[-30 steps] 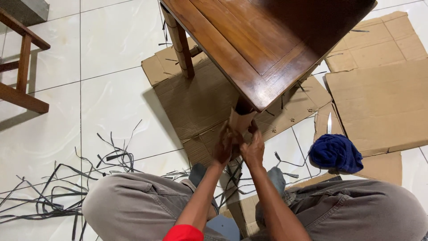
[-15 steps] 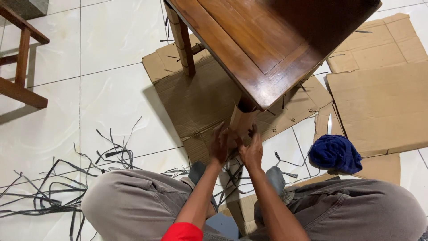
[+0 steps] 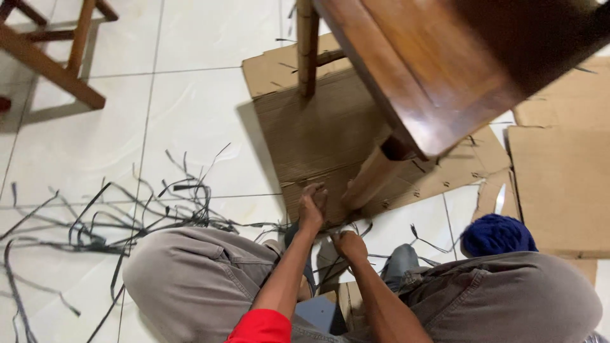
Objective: Wrapping a wooden chair leg with black decorative strips
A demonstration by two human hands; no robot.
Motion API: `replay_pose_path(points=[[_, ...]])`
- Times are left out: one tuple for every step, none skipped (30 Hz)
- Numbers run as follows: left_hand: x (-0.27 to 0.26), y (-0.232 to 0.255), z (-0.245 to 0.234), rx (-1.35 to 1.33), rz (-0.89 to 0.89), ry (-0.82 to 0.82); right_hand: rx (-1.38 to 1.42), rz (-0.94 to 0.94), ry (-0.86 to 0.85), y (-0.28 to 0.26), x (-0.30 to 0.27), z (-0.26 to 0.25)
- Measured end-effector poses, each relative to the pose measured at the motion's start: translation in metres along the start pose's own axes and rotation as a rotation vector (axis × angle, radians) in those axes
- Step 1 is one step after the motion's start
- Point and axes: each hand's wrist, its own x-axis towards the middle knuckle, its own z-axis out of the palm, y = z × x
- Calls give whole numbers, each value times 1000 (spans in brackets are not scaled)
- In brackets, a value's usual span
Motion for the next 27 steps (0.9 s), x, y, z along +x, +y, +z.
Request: replay_pose_path(points=[[2,-12,-4,73,8,6,-24,-54,21,-18,-11,-10],[3,-25,-9,146,14,13,-49,-109,42,-37,-22,-19],[-2,-22,-18,143,6,35,-63,-124,31,-30,-10,-3],[-3,-17,-26,213,-26,37,-334,-585,476,-24,5,10],[-5,-11,-35,281,-60,39,-586,-1043,934,-19,21,22],[-3,-29,-41,277,-69,63,-587,-1068,922,-32,20,29],[-1,-46,-46,325,-78,108,-589,-976,1010,-45,18,37],[3,-64,-51,373,-86,152,-588,-881,1097,-57,18,44],[1,-67,-57,370,-95,176,-588,-907,1089,-71,7,36],[-2,-71,-64,377,-111,203,-719,-789,644,-85,-5,28],[-4,-76,-71,384,-128,229,-829,-648,201,-99,-16,20],[-8,-75,-79,381,-140,251,-840,-669,191,-106,-16,21],[-13,-74,-87,394,-143,292,-389,-592,70,-112,-16,23],[-16,-73,-94,406,-145,333,55,-489,-51,-120,-15,24],[-18,-72,-104,403,-155,354,42,-503,-65,-129,-21,23],[-22,-73,-112,409,-162,382,-9,-505,-130,-136,-28,22],[-25,-73,-121,416,-169,411,-61,-506,-193,-144,-34,21],[-27,-73,-128,412,-179,429,-74,-517,-206,-150,-42,15],[-29,-73,-136,444,-191,463,-108,-503,-225,-156,-49,9],[-32,-73,-144,480,-204,494,-140,-489,-245,-162,-57,4],[-30,-75,-155,478,-216,510,-151,-499,-258,-168,-55,1],[-30,-78,-165,527,-246,531,-194,-474,-270,-171,-55,-1],[-30,-81,-175,576,-277,551,-237,-450,-282,-175,-55,-4],[-26,-93,-186,576,-289,556,-243,-451,-293,-179,-60,-9],[-22,-104,-197,617,-351,560,-229,-448,-303,-184,-64,-15],[-17,-116,-209,657,-409,562,-213,-445,-310,-189,-68,-21],[-16,-115,-219,657,-417,565,-217,-446,-317,-189,-65,-18]])
